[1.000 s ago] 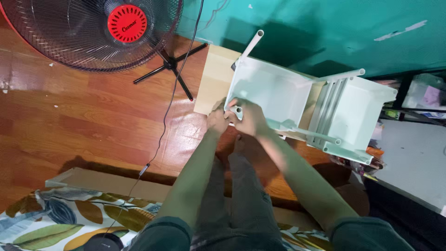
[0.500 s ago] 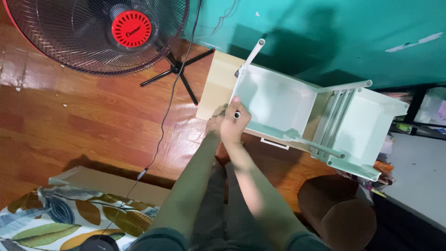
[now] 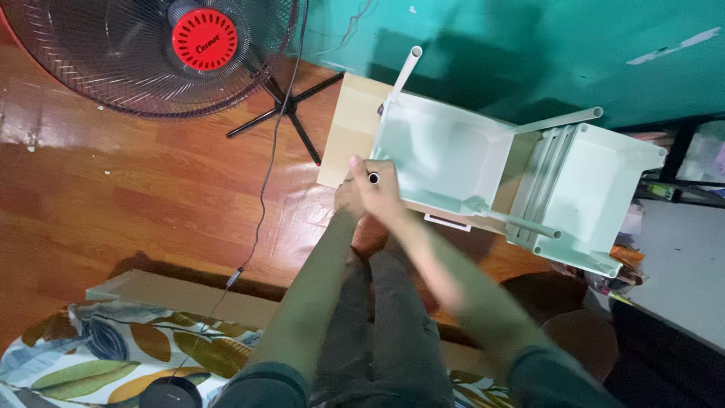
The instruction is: The person assembles a white plastic storage unit by inserting cylindrical legs into the corner sockets of a rectangular tray and then placing a second tray on top. The person handles the trays and legs by hand, aligning and pressing them into place.
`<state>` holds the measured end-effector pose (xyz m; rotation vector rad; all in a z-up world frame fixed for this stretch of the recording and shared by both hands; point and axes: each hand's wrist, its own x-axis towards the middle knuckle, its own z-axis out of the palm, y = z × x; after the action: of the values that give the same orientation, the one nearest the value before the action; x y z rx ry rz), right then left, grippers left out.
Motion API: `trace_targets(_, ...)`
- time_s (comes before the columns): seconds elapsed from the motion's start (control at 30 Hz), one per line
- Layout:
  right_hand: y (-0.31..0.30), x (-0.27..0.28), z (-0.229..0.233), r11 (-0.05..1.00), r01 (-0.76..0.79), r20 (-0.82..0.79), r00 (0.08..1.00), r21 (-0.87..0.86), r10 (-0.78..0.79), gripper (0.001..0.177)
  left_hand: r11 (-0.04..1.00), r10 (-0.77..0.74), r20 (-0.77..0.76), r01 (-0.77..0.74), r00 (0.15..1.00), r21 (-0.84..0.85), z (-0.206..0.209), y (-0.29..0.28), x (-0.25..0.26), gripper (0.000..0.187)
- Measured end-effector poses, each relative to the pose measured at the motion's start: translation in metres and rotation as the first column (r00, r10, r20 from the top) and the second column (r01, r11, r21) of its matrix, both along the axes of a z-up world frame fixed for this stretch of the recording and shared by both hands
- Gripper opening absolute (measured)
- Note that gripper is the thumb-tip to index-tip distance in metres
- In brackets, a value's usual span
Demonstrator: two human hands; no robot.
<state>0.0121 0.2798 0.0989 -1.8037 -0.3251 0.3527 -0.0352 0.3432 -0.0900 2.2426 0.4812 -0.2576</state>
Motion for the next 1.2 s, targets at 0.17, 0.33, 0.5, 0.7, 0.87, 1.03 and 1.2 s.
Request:
trace_targets(0.17, 0.024, -0.019, -0.005, 0.856, 0.459, -0.038, 0.885, 0.237, -0.464, 0.047, 0.999, 0.021, 0.131, -0.016, 0.991, -0.037, 0.033, 0.001, 0.005, 0.039)
trace_targets(0.33, -0.013, 0.011, 0.036, 0.896, -0.244, -0.052, 0.958, 0.37, 0.282, 0.022, 0.987, 0.072, 0.045, -0.064, 0.996, -0.149, 0.07, 0.004, 0.005, 0.04)
trace_targets(0.5, -0.018, 0.033, 0.016, 0.834, -0.55, -0.137, 0.831, -0.043, 0.54, 0.042, 0.98, 0.129, -0.041, -0.133, 0.991, -0.15, 0.065, -0.003, 0.001, 0.038)
trace_targets(0.7, 0.013, -0.014, -0.018, 0.877, 0.422, -0.04, 0.904, 0.228, -0.425, 0.047, 0.995, -0.021, 0.364, -0.015, 0.931, 0.097, 0.029, -0.006, 0.001, 0.042)
trace_targets(0.87, 0.001, -0.003, 0.018, 0.972, -0.071, 0.101, 0.994, 0.224, 0.049, 0.025, 0.998, 0.045, 0.149, -0.05, 0.988, 0.031, 0.019, -0.008, 0.0, 0.038)
trace_targets(1.03, -0.032, 0.034, 0.028, 0.728, -0.629, -0.089, 0.737, 0.273, 0.67, 0.03, 0.997, 0.053, -0.006, -0.052, 0.999, 0.057, 0.015, -0.011, 0.003, 0.035)
trace_targets(1.2, 0.003, 0.003, -0.021, 0.994, 0.061, 0.002, 0.998, 0.085, -0.062, 0.048, 0.999, 0.04, 0.036, -0.041, 0.999, 0.029, 0.018, -0.006, 0.0, 0.036)
